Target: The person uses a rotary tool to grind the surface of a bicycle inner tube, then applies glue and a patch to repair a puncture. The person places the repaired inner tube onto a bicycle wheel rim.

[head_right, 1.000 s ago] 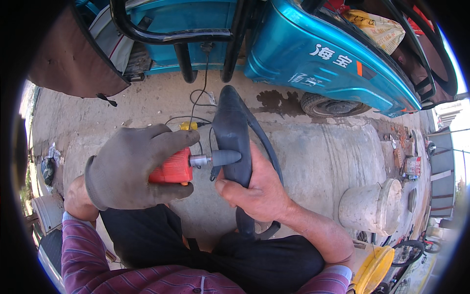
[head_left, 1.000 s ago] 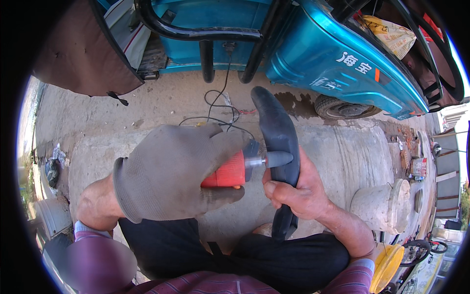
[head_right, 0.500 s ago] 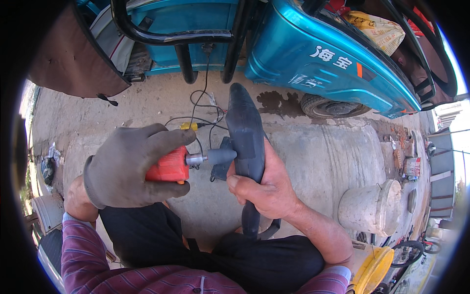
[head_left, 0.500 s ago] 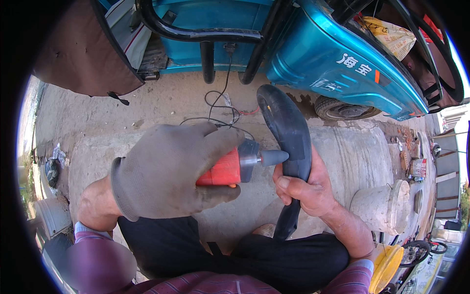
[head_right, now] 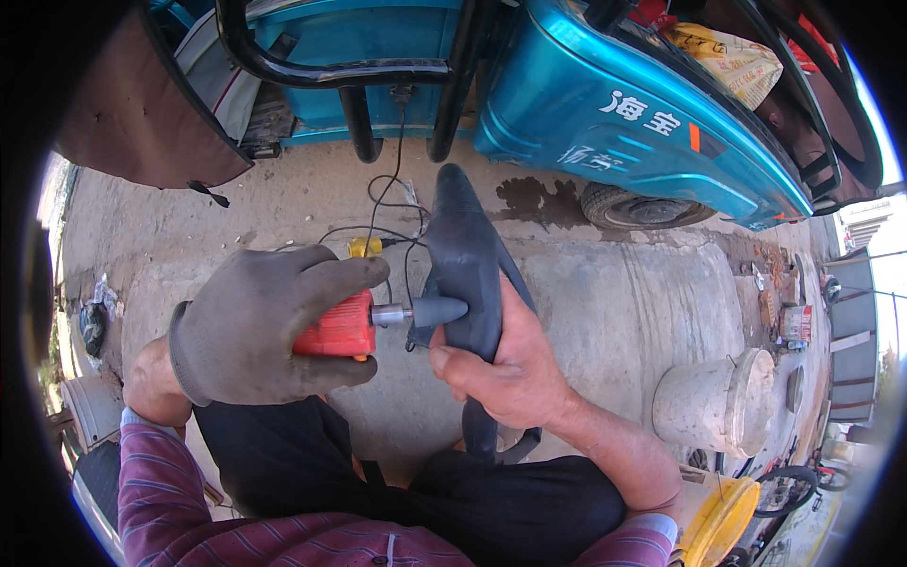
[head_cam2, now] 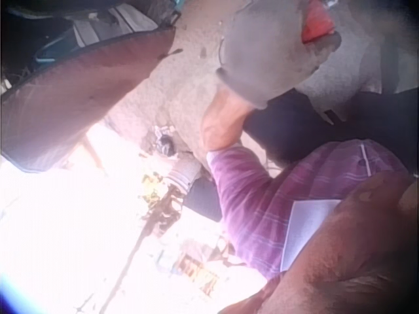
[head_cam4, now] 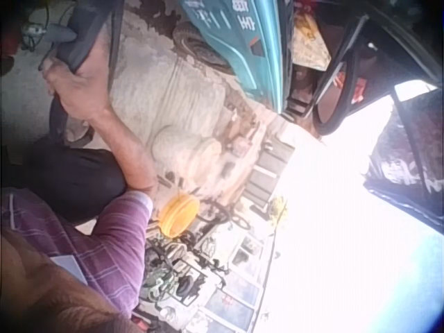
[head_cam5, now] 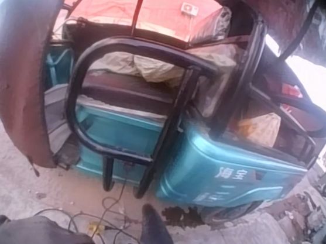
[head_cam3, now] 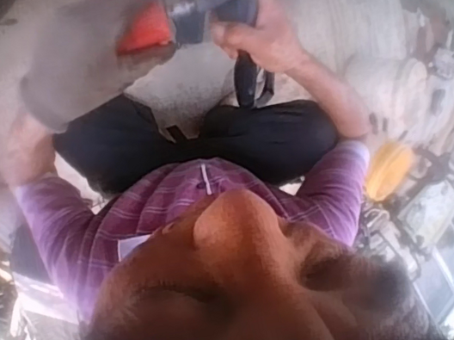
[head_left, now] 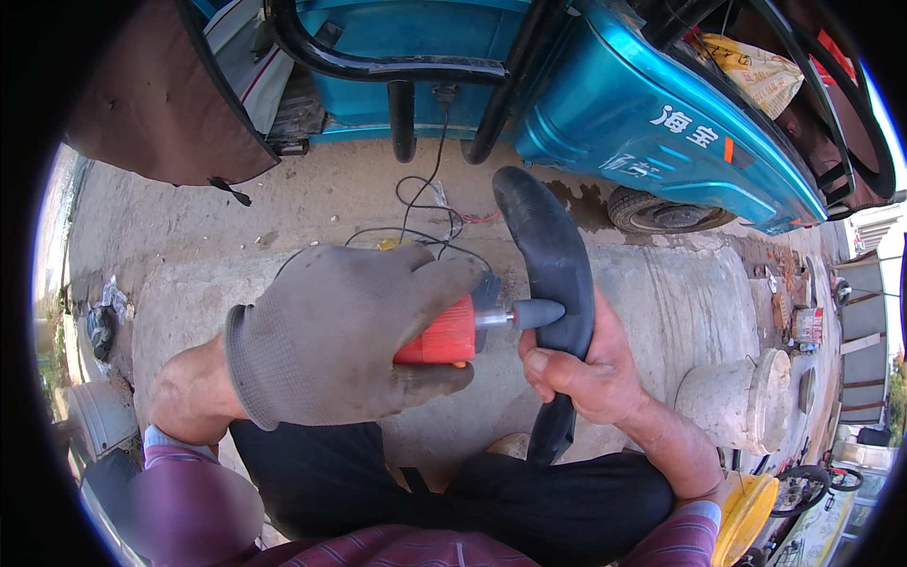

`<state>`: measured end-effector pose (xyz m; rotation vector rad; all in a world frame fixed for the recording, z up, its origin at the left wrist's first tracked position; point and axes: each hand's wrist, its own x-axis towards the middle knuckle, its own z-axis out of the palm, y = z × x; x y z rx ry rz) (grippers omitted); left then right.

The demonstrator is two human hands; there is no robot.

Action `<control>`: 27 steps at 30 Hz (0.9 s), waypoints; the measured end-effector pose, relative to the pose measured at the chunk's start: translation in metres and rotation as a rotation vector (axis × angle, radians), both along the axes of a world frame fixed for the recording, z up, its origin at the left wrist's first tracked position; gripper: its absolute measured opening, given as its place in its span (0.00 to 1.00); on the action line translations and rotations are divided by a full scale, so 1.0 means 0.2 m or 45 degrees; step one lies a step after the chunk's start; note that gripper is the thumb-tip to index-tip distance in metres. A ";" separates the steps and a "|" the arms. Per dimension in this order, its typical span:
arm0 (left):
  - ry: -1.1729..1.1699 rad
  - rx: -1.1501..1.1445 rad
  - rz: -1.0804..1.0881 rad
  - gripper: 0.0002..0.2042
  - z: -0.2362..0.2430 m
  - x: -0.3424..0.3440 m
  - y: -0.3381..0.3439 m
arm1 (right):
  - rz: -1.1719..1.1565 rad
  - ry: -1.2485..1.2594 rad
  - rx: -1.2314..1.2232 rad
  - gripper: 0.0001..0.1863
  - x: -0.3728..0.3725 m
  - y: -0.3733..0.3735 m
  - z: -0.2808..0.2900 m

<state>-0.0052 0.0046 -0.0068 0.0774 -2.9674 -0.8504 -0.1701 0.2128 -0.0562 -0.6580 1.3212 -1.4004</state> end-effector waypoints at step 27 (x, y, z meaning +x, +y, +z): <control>0.062 -0.030 0.098 0.36 -0.01 -0.01 -0.03 | 0.025 -0.242 -0.034 0.32 -0.05 0.02 -0.01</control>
